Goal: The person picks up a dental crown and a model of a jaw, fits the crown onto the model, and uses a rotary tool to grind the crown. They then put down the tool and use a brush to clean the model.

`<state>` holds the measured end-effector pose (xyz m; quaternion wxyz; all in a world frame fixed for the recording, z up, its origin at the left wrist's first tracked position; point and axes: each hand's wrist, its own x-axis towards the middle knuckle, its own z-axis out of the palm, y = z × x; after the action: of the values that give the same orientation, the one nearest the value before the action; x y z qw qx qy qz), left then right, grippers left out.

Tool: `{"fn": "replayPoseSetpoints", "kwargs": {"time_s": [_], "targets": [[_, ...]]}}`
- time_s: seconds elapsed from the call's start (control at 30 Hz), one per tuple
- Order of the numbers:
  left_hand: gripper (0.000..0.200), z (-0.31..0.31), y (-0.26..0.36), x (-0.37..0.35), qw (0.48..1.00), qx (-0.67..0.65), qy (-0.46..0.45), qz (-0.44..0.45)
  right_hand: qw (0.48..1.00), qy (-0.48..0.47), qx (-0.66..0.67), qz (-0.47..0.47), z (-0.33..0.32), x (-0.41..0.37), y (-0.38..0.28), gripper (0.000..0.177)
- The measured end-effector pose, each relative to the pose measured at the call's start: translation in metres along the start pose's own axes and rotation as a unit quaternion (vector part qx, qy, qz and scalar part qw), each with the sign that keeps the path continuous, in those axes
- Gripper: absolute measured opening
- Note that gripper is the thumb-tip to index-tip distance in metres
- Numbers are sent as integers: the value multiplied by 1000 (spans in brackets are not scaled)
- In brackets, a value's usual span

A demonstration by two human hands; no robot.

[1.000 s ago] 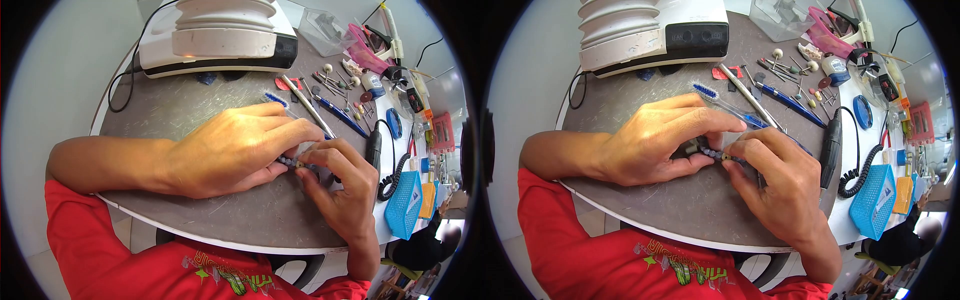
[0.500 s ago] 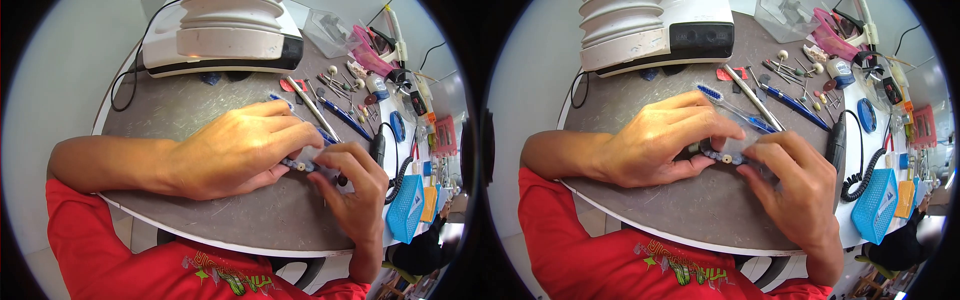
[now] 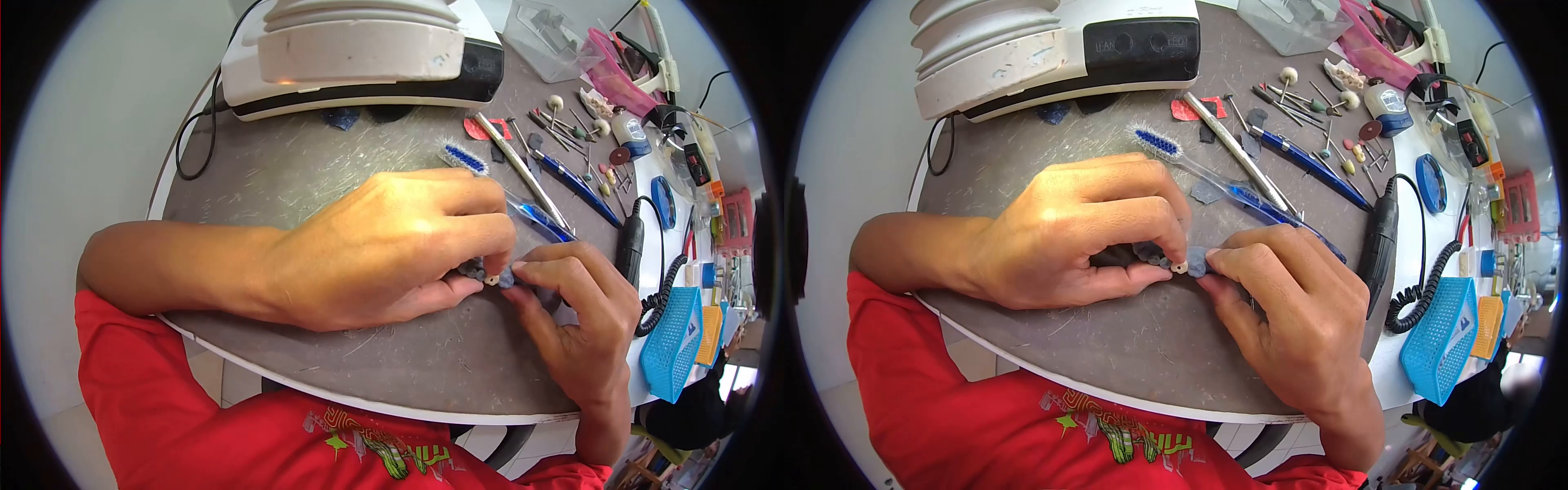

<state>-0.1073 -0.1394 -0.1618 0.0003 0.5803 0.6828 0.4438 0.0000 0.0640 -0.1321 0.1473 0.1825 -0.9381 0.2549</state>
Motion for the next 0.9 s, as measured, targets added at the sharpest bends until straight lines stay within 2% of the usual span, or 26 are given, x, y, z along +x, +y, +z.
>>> {"fn": "replayPoseSetpoints", "kwargs": {"time_s": [0.57, 0.9], "targets": [[26, 0, -1, 0, 1000, 4, 6, 21, 1000, 22, -7, -2, 5, -1, -2, 26], [26, -1, -2, 0, 1000, 8, 12, -2, 1000, 25, -10, -6, 6, 0, -2, 26]]}}
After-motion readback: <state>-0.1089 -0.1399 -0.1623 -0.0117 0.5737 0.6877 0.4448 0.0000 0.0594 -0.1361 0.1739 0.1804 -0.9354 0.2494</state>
